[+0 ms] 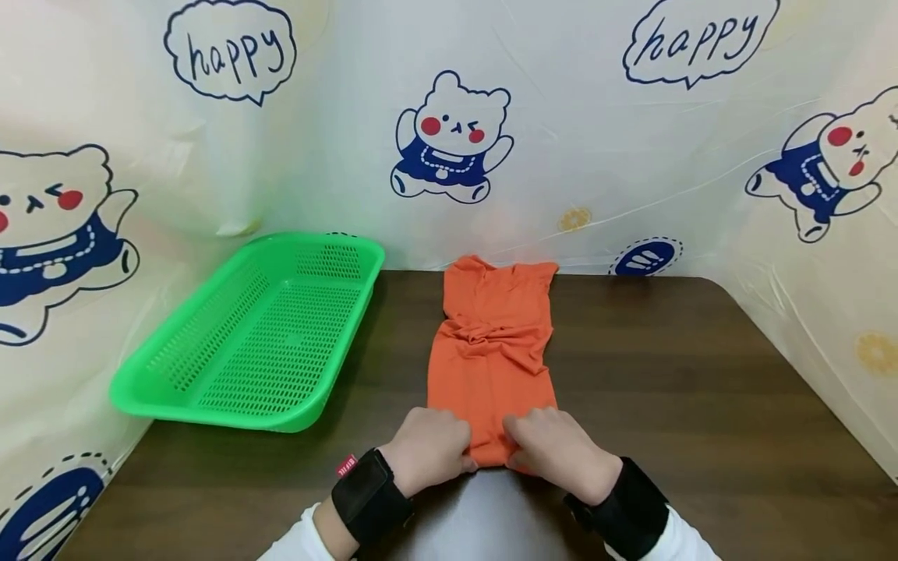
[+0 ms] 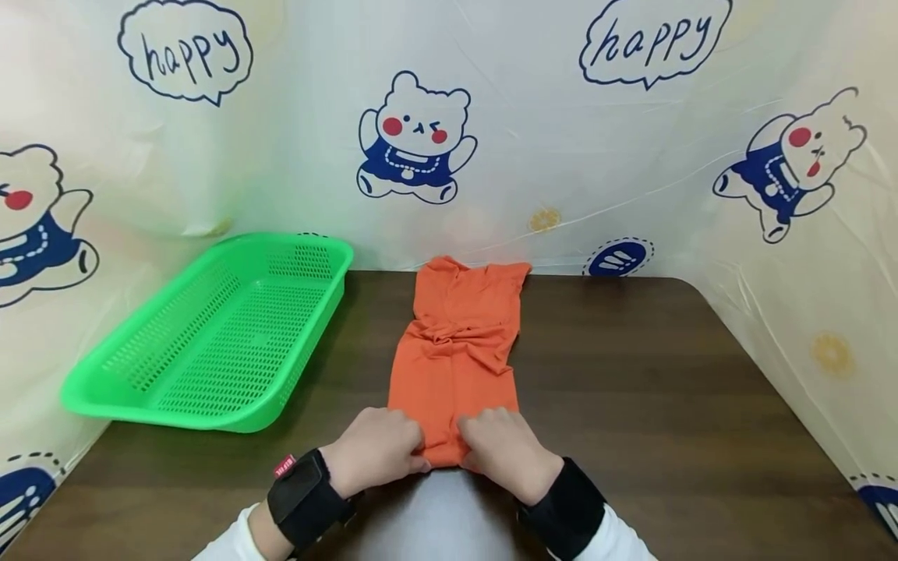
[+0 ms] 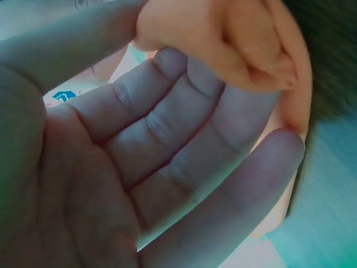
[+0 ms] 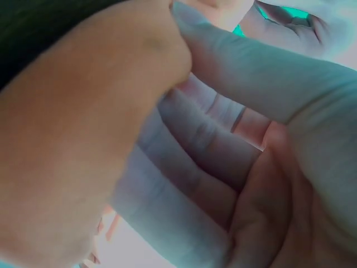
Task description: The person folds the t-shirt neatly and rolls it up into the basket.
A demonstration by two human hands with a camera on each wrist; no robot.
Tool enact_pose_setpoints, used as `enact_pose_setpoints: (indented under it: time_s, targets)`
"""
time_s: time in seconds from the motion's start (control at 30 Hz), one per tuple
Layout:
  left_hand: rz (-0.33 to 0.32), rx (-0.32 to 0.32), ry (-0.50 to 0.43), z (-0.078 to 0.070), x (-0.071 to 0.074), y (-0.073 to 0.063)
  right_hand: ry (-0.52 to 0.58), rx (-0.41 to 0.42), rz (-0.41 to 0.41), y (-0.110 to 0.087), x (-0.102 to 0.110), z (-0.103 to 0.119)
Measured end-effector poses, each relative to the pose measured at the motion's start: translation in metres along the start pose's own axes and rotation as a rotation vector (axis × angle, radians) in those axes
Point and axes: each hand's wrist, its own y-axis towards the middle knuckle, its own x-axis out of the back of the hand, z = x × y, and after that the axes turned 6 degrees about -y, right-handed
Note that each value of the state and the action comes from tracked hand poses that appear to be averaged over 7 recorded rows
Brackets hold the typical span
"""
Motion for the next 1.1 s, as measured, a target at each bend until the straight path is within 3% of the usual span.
enact_pose_setpoints:
  time_s: [0.3, 0.47, 0.83, 1.0, 1.1]
  targets:
    - [-0.026, -0.024, -0.050, 0.005, -0.001, 0.001, -0.011, -0.010, 0.033, 0.003, -0.004, -0.002]
    - [0.037, -0.006, -0.122, 0.007, -0.002, 0.003, -0.017, -0.009, 0.078, 0.004, -0.006, -0.006]
    - [0.095, -0.001, -0.097, 0.023, 0.009, 0.017, -0.046, -0.025, 0.094, 0.020, 0.000, -0.010]
    - [0.110, 0.017, -0.105, 0.023, -0.004, 0.018, -0.045, -0.016, 0.099, 0.017, -0.009, -0.009]
    - [0.124, 0.017, -0.087, 0.022, 0.008, 0.022, -0.029, -0.013, 0.073, 0.017, 0.000, -0.012]
